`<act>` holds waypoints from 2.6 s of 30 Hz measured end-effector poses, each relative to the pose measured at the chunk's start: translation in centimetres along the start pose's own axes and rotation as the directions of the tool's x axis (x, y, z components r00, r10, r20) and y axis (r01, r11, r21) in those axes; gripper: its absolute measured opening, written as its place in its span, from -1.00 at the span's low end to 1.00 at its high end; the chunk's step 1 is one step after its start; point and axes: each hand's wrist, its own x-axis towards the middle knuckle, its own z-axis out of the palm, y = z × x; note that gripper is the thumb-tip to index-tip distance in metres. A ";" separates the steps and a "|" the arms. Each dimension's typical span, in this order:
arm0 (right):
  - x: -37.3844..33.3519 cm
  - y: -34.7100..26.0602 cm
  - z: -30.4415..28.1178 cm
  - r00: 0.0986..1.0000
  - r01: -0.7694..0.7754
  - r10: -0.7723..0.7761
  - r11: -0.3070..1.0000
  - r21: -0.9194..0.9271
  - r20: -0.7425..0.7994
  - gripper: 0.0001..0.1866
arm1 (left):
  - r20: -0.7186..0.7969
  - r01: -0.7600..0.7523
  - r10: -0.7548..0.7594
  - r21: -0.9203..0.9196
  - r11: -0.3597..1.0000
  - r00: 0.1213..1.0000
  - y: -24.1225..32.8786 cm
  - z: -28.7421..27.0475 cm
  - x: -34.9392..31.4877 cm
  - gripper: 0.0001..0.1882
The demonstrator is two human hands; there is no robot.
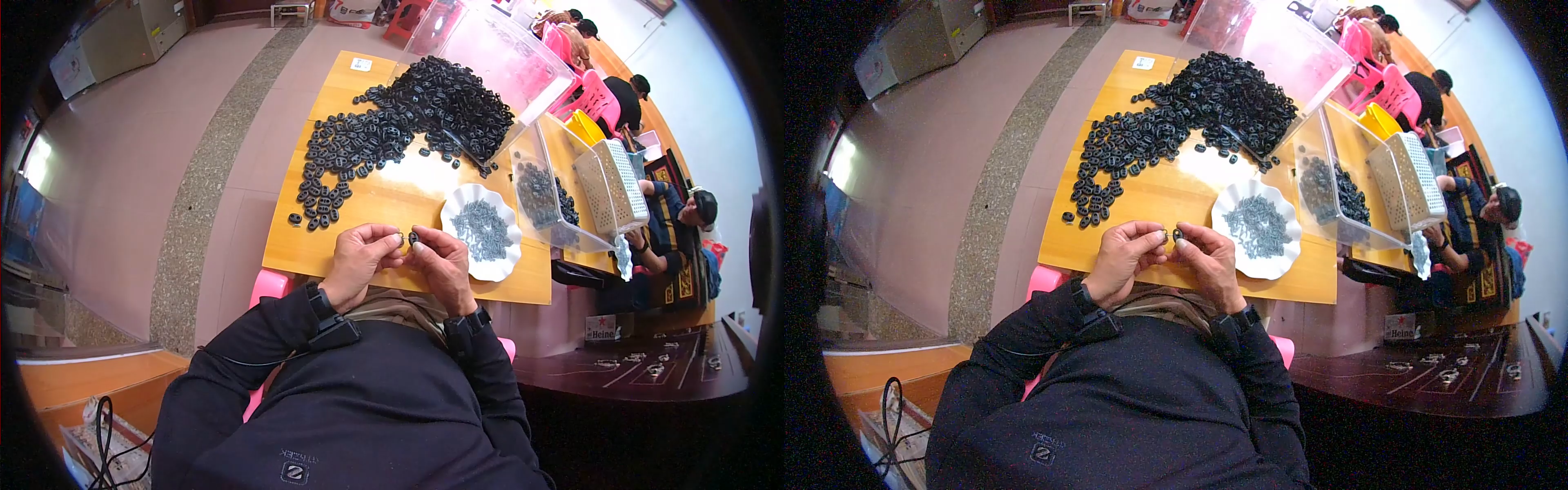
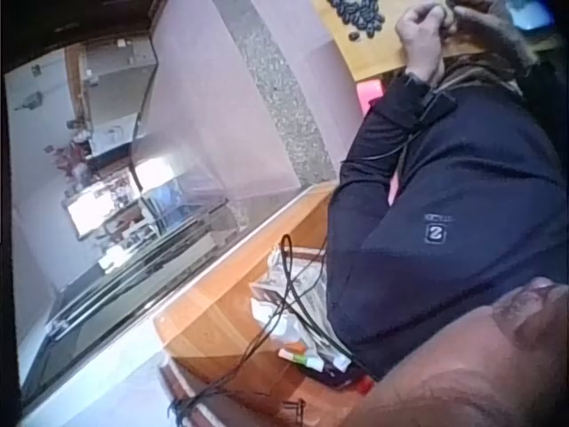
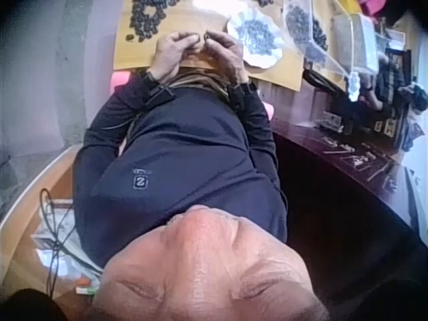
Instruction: The person picks up a black plastic cord lock and a metal spring by hand, inserts the spring into the cord lock, and places the assembled piece into a white bowl.
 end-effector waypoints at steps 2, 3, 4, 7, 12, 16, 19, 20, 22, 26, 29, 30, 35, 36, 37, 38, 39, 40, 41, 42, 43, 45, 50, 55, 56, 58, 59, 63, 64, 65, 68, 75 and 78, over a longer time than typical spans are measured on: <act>0.0 0.0 0.0 1.000 0.011 -0.011 1.000 -0.024 0.000 -0.69 | 0.002 0.000 0.000 -0.001 1.000 1.000 0.0 0.0 0.0 -0.88; 0.0 0.0 0.1 1.000 0.011 -0.011 1.000 -0.024 0.000 -0.69 | 0.002 0.000 0.000 -0.001 1.000 1.000 0.0 0.0 0.0 -0.88; 0.0 0.0 0.2 1.000 0.015 -0.015 1.000 -0.017 -0.003 -0.69 | 0.002 0.001 -0.001 -0.001 1.000 1.000 0.0 0.0 0.0 -0.88; 0.0 0.1 0.2 1.000 0.018 -0.018 1.000 0.000 -0.005 -0.68 | 0.013 0.000 0.000 0.005 1.000 1.000 0.0 0.0 0.0 -0.89; 0.1 0.1 0.2 1.000 0.009 -0.008 1.000 0.017 -0.009 -0.68 | 0.015 -0.001 0.001 0.003 1.000 1.000 0.1 0.0 0.0 -0.89; 0.0 -0.1 0.0 1.000 0.016 -0.017 1.000 0.010 0.016 -0.68 | 0.008 0.004 -0.004 0.006 1.000 1.000 0.0 0.0 0.0 -0.89; 0.0 -0.1 0.1 1.000 0.013 -0.014 1.000 0.008 0.021 -0.68 | 0.012 0.006 -0.006 -0.004 1.000 1.000 0.1 0.0 0.0 -0.89; 0.0 -0.2 0.2 1.000 0.015 -0.015 1.000 0.013 0.024 -0.68 | 0.012 0.006 -0.006 -0.005 1.000 1.000 0.1 0.1 0.0 -0.89; 0.0 -0.2 0.1 1.000 0.017 -0.017 1.000 0.006 0.024 -0.69 | 0.002 0.007 -0.007 0.007 1.000 1.000 0.0 0.0 0.0 -0.88; 0.1 -0.3 0.2 0.999 0.027 -0.027 1.000 -0.013 0.028 -0.69 | 0.003 0.010 -0.010 -0.011 1.000 1.000 0.1 0.1 0.0 -0.88; 0.1 -0.2 0.0 1.000 0.015 -0.014 1.000 -0.020 0.019 -0.70 | 0.001 0.004 -0.004 -0.008 1.000 1.000 0.0 0.0 0.1 -0.88; 0.1 -0.2 0.0 1.000 0.016 -0.015 1.000 -0.020 0.018 -0.70 | 0.002 0.009 -0.009 -0.011 1.000 1.000 0.1 0.1 0.0 -0.88; 0.1 -0.3 0.0 0.999 0.007 -0.007 1.000 0.013 0.034 -0.71 | 0.005 0.004 -0.004 -0.006 1.000 1.000 0.1 0.0 0.0 -0.88; 0.1 -0.3 0.1 0.999 0.007 -0.008 1.000 0.012 0.034 -0.71 | 0.010 0.007 -0.007 -0.010 1.000 1.000 0.1 0.0 0.0 -0.88; 0.0 -0.4 0.1 1.000 0.007 -0.007 1.000 0.004 0.030 -0.71 | 0.015 0.011 -0.011 -0.014 1.000 1.000 0.1 0.0 0.0 -0.88; 0.0 -0.5 0.2 1.000 0.007 -0.007 1.000 -0.004 0.027 -0.71 | 0.015 0.011 -0.011 -0.014 1.000 1.000 0.1 0.0 -0.1 -0.88; 0.0 -0.4 0.2 1.000 0.007 -0.007 1.000 -0.004 0.027 -0.71 | 0.013 0.009 -0.009 -0.008 1.000 1.000 0.1 0.0 -0.1 -0.88; 0.1 -0.4 0.2 1.000 0.003 -0.003 1.000 -0.007 0.023 -0.71 | 0.011 0.008 -0.008 -0.001 1.000 1.000 0.1 0.0 -0.1 -0.88; 0.1 -0.3 0.2 1.000 -0.001 0.001 1.000 -0.010 0.019 -0.71 | 0.012 0.008 -0.008 -0.001 1.000 1.000 0.2 0.0 -0.1 -0.88; 0.1 -0.2 0.1 1.000 -0.001 0.001 1.000 -0.010 0.018 -0.71 | 0.013 0.014 -0.014 0.001 1.000 1.000 0.2 0.0 -0.1 -0.88; 0.1 -0.1 0.0 1.000 0.004 -0.004 1.000 -0.016 0.022 -0.71 | 0.014 0.018 -0.018 0.002 1.000 1.000 0.2 0.0 -0.1 -0.88; 0.1 0.0 -0.1 1.000 0.007 -0.007 1.000 -0.021 0.024 -0.70 | 0.010 0.020 -0.021 0.009 1.000 1.000 0.1 0.0 0.0 -0.87; 0.2 -0.1 0.1 0.999 0.022 -0.022 1.000 0.002 0.028 -0.70 | 0.019 0.023 -0.023 0.004 1.000 1.000 0.4 0.1 -0.1 -0.87; 0.2 -0.1 0.1 1.000 0.018 -0.018 1.000 -0.012 0.010 -0.70 | 0.010 0.012 -0.012 -0.001 1.000 1.000 0.1 0.0 0.2 -0.86; 0.2 0.0 0.1 1.000 0.023 -0.023 0.999 -0.025 0.006 -0.70 | 0.008 0.016 -0.016 -0.001 1.000 1.000 0.1 0.0 0.2 -0.86; 0.2 -0.1 0.1 1.000 0.015 -0.015 0.999 -0.036 -0.001 -0.70 | -0.002 0.013 -0.013 0.003 1.000 1.000 0.2 0.0 0.2 -0.86; 0.2 -0.1 0.1 1.000 0.009 -0.009 0.999 -0.049 -0.006 -0.70 | -0.005 0.018 -0.018 0.003 1.000 1.000 0.2 0.0 0.2 -0.86; 0.2 -0.2 0.2 1.000 -0.001 0.000 1.000 -0.013 -0.009 -0.71 | -0.017 0.025 -0.025 0.016 1.000 1.000 0.3 0.0 0.3 -0.86; 0.2 -0.3 0.0 1.000 -0.001 0.000 0.998 -0.061 -0.007 -0.71 | -0.021 0.026 -0.025 0.025 0.999 0.999 0.3 0.1 0.3 -0.86; 0.2 -0.3 -0.2 1.000 -0.001 0.001 0.994 -0.108 -0.006 -0.71 | -0.023 0.032 -0.031 0.027 0.999 0.999 0.3 0.2 0.4 -0.86; 0.1 -0.6 0.3 1.000 -0.015 0.015 1.000 -0.009 0.006 -0.71 | -0.029 0.043 -0.042 0.022 0.999 0.999 0.6 0.3 0.4 -0.86; 0.2 -0.4 -0.1 0.998 -0.064 0.064 0.997 0.049 -0.012 -0.68 | -0.022 0.086 -0.085 0.023 0.996 0.996 1.0 0.2 0.8 -0.84; 0.3 -0.4 -0.1 0.996 -0.087 0.087 0.994 0.060 -0.006 -0.68 | -0.020 0.120 -0.120 0.041 0.992 0.993 1.3 0.1 1.0 -0.84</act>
